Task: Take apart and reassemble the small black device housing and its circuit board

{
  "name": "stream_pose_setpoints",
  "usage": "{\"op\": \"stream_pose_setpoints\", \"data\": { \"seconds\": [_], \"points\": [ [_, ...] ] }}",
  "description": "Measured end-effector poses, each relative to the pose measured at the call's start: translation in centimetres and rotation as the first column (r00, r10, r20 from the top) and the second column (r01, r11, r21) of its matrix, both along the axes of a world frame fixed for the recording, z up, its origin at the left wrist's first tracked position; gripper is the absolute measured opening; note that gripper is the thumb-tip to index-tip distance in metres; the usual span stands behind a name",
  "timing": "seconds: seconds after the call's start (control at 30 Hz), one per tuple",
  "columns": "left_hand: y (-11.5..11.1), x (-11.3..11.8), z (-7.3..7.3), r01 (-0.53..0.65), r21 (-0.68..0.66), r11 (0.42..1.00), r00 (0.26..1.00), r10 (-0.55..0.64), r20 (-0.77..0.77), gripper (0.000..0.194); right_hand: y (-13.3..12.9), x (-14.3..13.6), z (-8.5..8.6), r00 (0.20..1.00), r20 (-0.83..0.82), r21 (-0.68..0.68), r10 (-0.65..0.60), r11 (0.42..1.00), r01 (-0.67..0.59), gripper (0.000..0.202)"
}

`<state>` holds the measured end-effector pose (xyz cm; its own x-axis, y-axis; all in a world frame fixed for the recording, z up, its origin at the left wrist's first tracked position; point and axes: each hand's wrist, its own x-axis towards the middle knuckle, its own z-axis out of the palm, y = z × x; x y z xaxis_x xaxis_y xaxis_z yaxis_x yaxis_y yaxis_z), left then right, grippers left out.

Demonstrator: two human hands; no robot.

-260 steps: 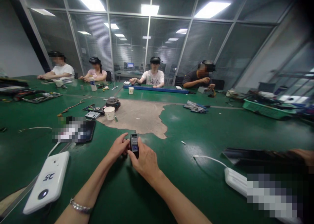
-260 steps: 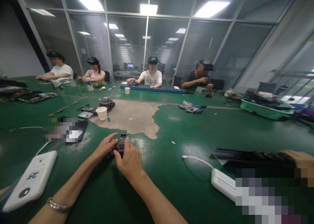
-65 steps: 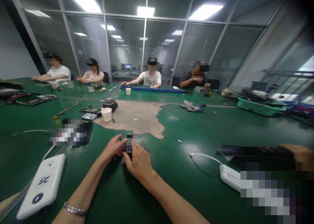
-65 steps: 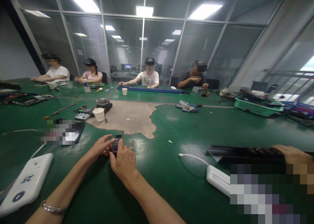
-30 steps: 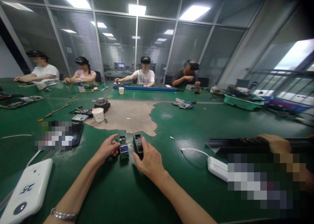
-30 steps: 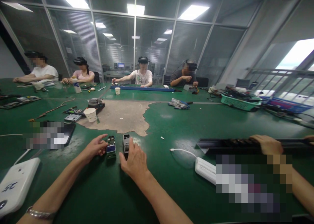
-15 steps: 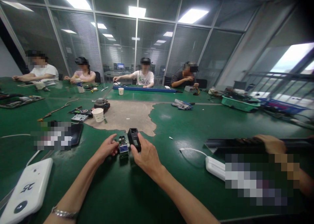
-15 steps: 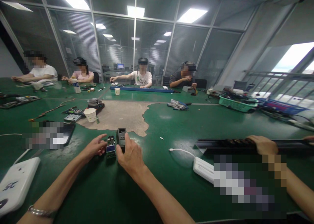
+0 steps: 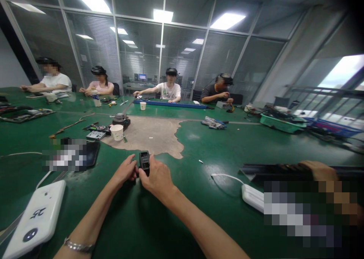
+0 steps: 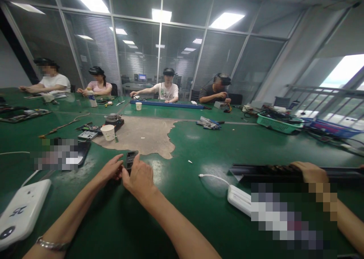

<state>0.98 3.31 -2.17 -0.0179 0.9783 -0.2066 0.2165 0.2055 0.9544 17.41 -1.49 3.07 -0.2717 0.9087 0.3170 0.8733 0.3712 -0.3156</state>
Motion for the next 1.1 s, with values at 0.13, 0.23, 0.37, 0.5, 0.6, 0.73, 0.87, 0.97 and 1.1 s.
{"op": "stream_pose_setpoints", "data": {
  "seconds": [0.13, 0.23, 0.37, 0.5, 0.6, 0.73, 0.87, 0.97, 1.1],
  "points": [
    [-0.1, -0.2, -0.1, 0.022, 0.022, 1.0, 1.0, -0.022, -0.002, 0.063, -0.3, 0.0, -0.7, 1.0, -0.001, 0.004, -0.003, 1.0, 0.003, 0.063],
    [-0.1, -0.2, -0.1, 0.028, 0.028, 0.999, 1.0, -0.028, -0.001, 0.064, -0.5, 0.0, -1.4, 1.0, 0.012, -0.019, 0.006, 1.0, -0.005, 0.064],
    [0.1, -0.2, -0.2, 0.026, 0.007, 1.0, 1.0, -0.026, 0.002, 0.069, -0.8, 0.1, -2.1, 0.999, 0.032, -0.052, 0.019, 0.998, -0.018, 0.065],
    [0.2, -0.3, -0.1, 0.057, -0.031, 0.998, 0.998, -0.057, 0.017, 0.073, -1.0, 0.2, -2.2, 0.999, 0.033, -0.057, 0.028, 0.998, -0.026, 0.067],
    [0.2, -0.2, -0.1, 0.055, -0.035, 0.998, 0.998, -0.054, 0.028, 0.074, -1.0, 0.2, -2.4, 1.0, -0.001, -0.018, 0.016, 1.0, -0.016, 0.071],
    [0.1, 0.1, -0.1, 0.065, -0.002, 0.998, 0.997, -0.065, 0.047, 0.078, -1.0, 0.2, -2.9, 0.999, -0.025, -0.003, 0.035, 0.999, -0.036, 0.066],
    [0.0, 0.2, -0.1, 0.076, 0.025, 0.997, 0.996, -0.078, 0.052, 0.08, -1.0, 0.1, -3.2, 0.999, -0.04, -0.016, 0.027, 0.999, -0.028, 0.064],
    [-0.1, 0.1, 0.0, 0.058, 0.003, 0.998, 0.994, -0.058, 0.092, 0.08, -1.0, 0.0, -3.1, 0.998, -0.053, -0.022, 0.028, 0.999, -0.029, 0.064],
    [-0.4, 0.1, 0.5, 0.043, -0.03, 0.999, 0.989, -0.038, 0.144, 0.071, -0.8, 0.1, -1.9, 0.996, -0.087, 0.012, 0.01, 1.0, -0.009, 0.063]
  ]
}}
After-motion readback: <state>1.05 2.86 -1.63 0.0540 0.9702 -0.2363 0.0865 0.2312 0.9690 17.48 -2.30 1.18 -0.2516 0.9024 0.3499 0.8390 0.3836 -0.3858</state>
